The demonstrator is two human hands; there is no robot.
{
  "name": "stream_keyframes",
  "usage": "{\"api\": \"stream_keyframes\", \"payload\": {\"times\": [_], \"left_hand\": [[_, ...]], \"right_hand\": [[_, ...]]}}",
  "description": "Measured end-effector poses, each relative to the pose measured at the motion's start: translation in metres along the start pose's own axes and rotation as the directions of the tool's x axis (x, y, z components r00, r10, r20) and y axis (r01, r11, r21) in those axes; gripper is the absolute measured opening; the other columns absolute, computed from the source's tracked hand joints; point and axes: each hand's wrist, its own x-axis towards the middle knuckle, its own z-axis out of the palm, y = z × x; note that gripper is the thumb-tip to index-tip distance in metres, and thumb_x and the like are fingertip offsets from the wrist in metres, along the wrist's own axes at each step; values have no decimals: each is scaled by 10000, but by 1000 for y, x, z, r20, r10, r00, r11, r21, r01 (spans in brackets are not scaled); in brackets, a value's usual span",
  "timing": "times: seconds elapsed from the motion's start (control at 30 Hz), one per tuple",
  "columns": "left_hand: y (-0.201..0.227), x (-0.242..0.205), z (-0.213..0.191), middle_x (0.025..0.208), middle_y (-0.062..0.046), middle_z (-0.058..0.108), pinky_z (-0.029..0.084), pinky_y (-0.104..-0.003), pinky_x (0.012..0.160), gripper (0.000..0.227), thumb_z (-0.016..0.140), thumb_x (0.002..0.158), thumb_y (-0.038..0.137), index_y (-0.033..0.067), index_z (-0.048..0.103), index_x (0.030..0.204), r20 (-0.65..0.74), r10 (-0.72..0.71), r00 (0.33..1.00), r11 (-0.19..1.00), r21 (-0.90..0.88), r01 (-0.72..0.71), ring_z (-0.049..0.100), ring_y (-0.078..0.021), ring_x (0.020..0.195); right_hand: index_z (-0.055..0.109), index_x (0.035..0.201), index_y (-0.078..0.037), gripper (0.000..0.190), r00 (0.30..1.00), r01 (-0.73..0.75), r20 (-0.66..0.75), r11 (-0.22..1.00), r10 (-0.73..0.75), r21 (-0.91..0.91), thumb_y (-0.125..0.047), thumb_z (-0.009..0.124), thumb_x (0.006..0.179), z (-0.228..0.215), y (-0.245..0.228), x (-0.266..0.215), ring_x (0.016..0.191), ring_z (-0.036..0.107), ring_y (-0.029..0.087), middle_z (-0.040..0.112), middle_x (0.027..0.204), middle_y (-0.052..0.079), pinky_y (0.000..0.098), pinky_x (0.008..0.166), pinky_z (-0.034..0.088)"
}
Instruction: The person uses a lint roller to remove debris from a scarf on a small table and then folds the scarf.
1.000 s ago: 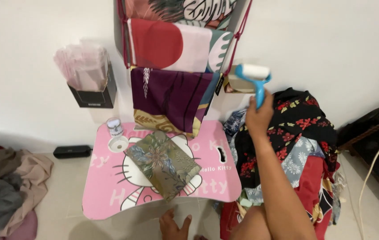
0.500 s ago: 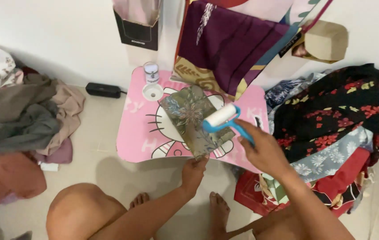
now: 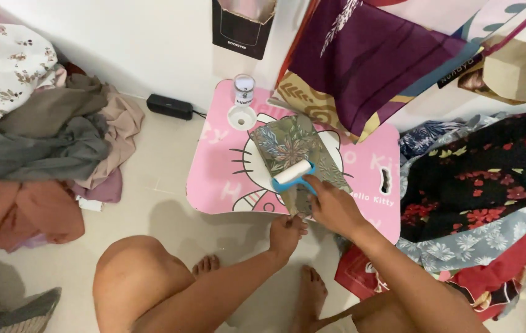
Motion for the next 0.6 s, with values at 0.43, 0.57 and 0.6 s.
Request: {"api": "stream_keyframes", "payload": {"times": [0.43, 0.57, 0.6], "left_hand": [[1, -7, -5, 901, -150, 743, 595, -265, 727, 316, 639, 995, 305, -5, 600, 1039, 11, -48, 999, 998, -30, 48, 743, -171, 780], [6, -18, -10, 934, -161, 761, 608, -286, 753, 359, 659, 965, 356, 10, 629, 1057, 27, -102, 994, 995, 24, 101, 761, -184, 811], [7, -18, -11, 964, -165, 761, 614, -302, 758, 412, 680, 954, 397, 10, 629, 1086, 47, -129, 991, 991, 37, 127, 763, -190, 824]], "right_hand": [[421, 1510, -212, 513, 991, 92, -113, 978, -72, 186, -219, 481, 1001, -12, -43, 86, 1101, 654, 529, 664, 1158, 289, 613, 938, 528], [506, 1479, -197, 482, 994, 63, -105, 961, -36, 269, -217, 508, 998, -41, -37, 49, 1091, 676, 497, 693, 1161, 260, 587, 928, 540], [544, 1457, -172, 464, 993, 63, -118, 953, -29, 298, -191, 529, 993, -51, -36, 37, 1069, 688, 494, 713, 1123, 257, 583, 913, 543]]}}
